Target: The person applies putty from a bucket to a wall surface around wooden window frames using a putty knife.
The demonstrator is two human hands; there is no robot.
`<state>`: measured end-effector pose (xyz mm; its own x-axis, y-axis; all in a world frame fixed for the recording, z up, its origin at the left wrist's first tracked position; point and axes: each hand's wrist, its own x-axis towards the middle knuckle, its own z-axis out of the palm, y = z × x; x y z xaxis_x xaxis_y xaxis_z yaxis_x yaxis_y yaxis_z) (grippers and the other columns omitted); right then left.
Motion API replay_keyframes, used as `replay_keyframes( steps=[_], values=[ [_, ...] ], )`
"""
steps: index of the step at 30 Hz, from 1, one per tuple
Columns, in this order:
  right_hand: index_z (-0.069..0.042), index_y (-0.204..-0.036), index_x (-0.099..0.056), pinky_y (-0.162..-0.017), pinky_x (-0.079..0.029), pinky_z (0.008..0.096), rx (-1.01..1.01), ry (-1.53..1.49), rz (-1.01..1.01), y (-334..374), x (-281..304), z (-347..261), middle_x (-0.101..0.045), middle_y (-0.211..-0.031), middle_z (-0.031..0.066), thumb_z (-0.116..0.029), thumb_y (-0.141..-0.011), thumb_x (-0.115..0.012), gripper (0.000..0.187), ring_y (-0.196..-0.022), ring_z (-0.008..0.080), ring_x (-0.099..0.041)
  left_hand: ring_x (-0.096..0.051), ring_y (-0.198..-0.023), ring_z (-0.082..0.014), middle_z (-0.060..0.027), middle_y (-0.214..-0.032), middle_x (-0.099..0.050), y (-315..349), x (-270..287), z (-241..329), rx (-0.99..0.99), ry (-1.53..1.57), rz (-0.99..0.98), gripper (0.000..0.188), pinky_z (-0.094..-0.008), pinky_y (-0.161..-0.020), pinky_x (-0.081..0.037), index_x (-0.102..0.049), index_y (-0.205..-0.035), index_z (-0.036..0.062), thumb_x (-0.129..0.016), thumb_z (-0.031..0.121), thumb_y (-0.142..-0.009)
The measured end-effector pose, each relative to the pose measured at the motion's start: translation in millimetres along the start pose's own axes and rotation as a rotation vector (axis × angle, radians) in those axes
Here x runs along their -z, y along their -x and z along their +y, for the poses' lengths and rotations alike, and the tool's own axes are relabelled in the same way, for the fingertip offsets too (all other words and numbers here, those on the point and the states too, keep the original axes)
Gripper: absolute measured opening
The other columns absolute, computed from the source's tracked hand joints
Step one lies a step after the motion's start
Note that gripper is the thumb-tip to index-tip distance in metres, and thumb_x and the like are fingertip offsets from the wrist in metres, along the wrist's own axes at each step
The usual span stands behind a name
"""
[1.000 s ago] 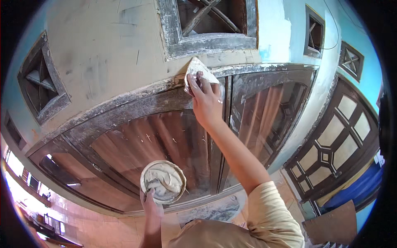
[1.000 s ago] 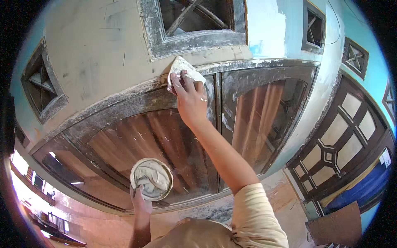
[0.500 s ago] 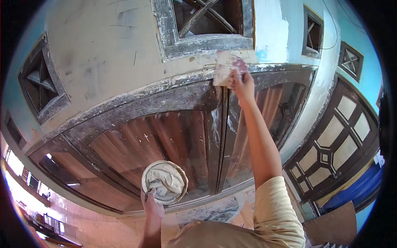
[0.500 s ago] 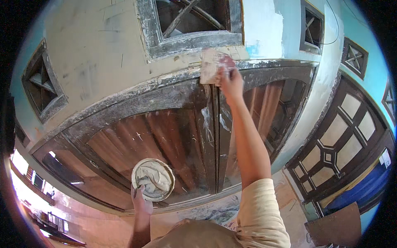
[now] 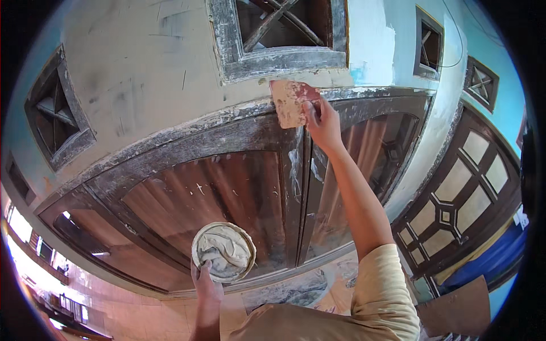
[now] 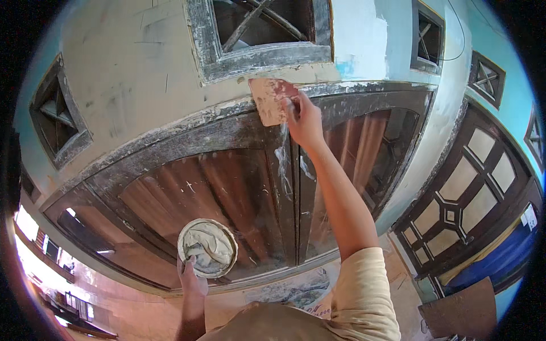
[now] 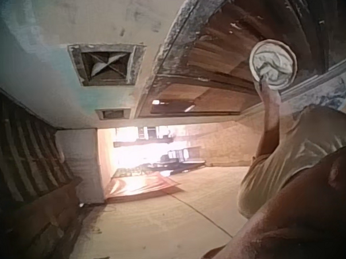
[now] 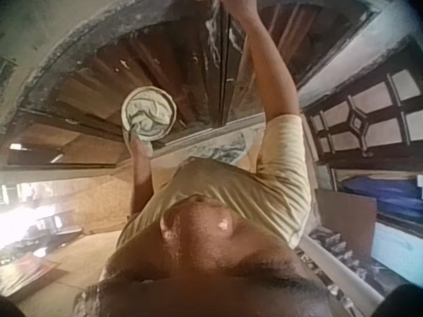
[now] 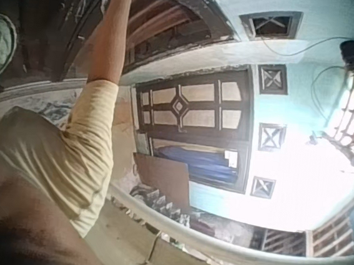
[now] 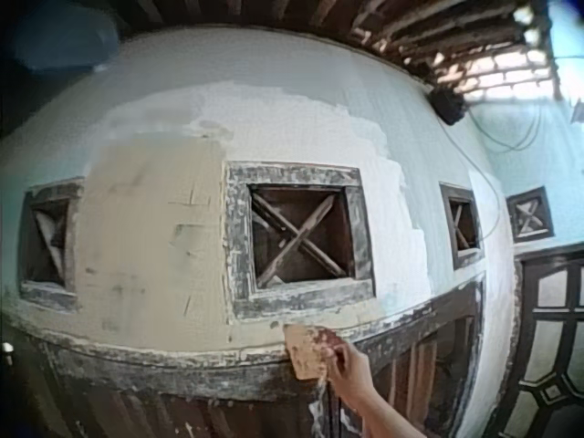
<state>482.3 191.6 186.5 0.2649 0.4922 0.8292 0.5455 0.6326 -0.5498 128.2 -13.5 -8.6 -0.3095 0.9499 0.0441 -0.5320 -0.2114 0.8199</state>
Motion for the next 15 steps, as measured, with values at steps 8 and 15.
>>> replay_keyframes(
  steps=[8, 15],
  values=[
    [0.0, -0.094, -0.06, -0.068, -0.049, 0.0359, -0.114, 0.262, 0.707, -12.4, 91.9, 77.0, -0.066, -0.082, 0.013, -0.021, -0.096, -0.055, 0.022, -0.073, 0.0226, -0.063, -0.052, -0.119, -0.0245, -0.011, -0.131, -0.051, 9.6, 15.7, 2.4, -0.034, 0.013, 0.061, 0.053, -0.0402, -0.103, -0.043, -0.043, -0.138, 0.0049, -0.051, -0.001, -0.086],
    [-0.014, -0.126, -0.057, -0.082, -0.052, 0.0425, 0.06, 0.542, 0.329, 5.6, 33.6, -11.1, -0.063, -0.103, 0.0131, -0.008, -0.09, -0.055, 0.036, -0.094, 0.0362, -0.062, -0.052, -0.119, -0.0249, -0.0109, -0.132, -0.051, 7.5, 5.4, -1.5, 0.008, -0.013, 0.067, 0.052, -0.0409, -0.102, -0.043, -0.042, -0.139, 0.0063, -0.05, -0.001, -0.088]
  ],
)
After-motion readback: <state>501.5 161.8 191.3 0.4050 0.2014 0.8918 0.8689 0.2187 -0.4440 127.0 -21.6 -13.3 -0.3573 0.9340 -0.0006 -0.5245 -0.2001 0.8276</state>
